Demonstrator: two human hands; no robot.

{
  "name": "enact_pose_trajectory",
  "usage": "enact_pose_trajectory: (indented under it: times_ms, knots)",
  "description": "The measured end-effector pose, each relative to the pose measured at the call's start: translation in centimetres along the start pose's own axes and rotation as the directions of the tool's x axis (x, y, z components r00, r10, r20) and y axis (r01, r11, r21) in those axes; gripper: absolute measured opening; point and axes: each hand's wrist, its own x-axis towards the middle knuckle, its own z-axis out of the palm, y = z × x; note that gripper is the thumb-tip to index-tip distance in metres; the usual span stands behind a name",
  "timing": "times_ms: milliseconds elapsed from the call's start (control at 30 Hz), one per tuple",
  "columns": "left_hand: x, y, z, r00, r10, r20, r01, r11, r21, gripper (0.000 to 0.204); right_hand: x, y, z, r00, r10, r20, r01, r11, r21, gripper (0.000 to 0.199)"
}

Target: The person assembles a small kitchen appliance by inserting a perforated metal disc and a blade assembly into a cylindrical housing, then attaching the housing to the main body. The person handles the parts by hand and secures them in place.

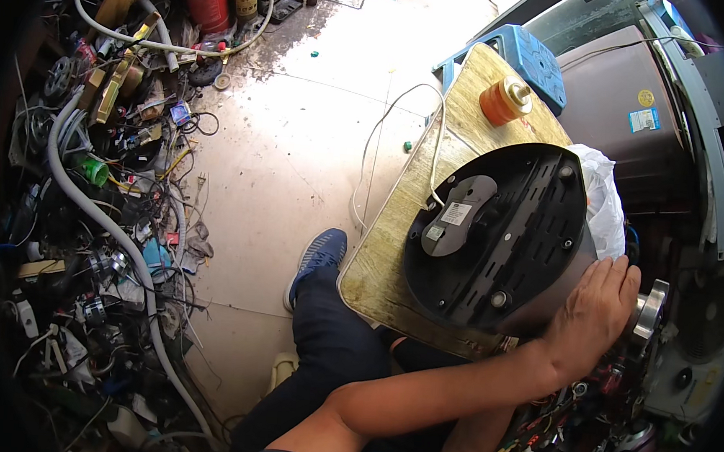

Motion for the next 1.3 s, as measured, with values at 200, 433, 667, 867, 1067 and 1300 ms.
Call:
enact_pose_trajectory:
  times_ms: [200, 433, 667, 867, 1067, 1300]
  knots:
    - [0.2, -0.7, -0.3, 0.984, 0.026, 0.176, 0.013, 0.976, -0.216, 0.045, 0.6, -1.3, 0.4, 0.999, 0.027, 0.027, -0.028, 0.999, 0.036, 0.074]
    - [-0.1, -0.2, -1.2, 0.988, 0.104, 0.114, -0.082, 0.979, -0.188, 0.058, 0.9, -2.8, 1.6, 0.996, 0.044, 0.079, -0.052, 0.992, 0.112, 0.065]
    - [0.0, 0.0, -3.0, 0.989, 0.138, 0.056, -0.123, 0.969, -0.215, 0.058, 2.7, -4.3, 6.9, 0.984, 0.059, 0.166, -0.069, 0.996, 0.051, 0.056]
    - [-1.4, -0.4, -3.9, 0.986, 0.16, -0.051, -0.167, 0.97, -0.176, 0.072, 3.6, -7.1, 13.2, 0.953, 0.086, 0.29, 0.052, 0.898, -0.438, 0.034]
    - [-7.3, -2.2, -6.4, 0.985, 0.171, 0.03, -0.173, 0.984, 0.054, 0.086, 4.7, -6.9, 11.2, 0.839, 0.155, 0.522, 0.267, 0.719, -0.642, 0.048]
    - [-13.9, -3.8, -11.7, 0.951, 0.231, 0.205, -0.296, 0.87, 0.394, 0.076, 1.8, -5.1, 10.1, 0.658, 0.304, 0.689, 0.338, 0.698, -0.631, 0.061]
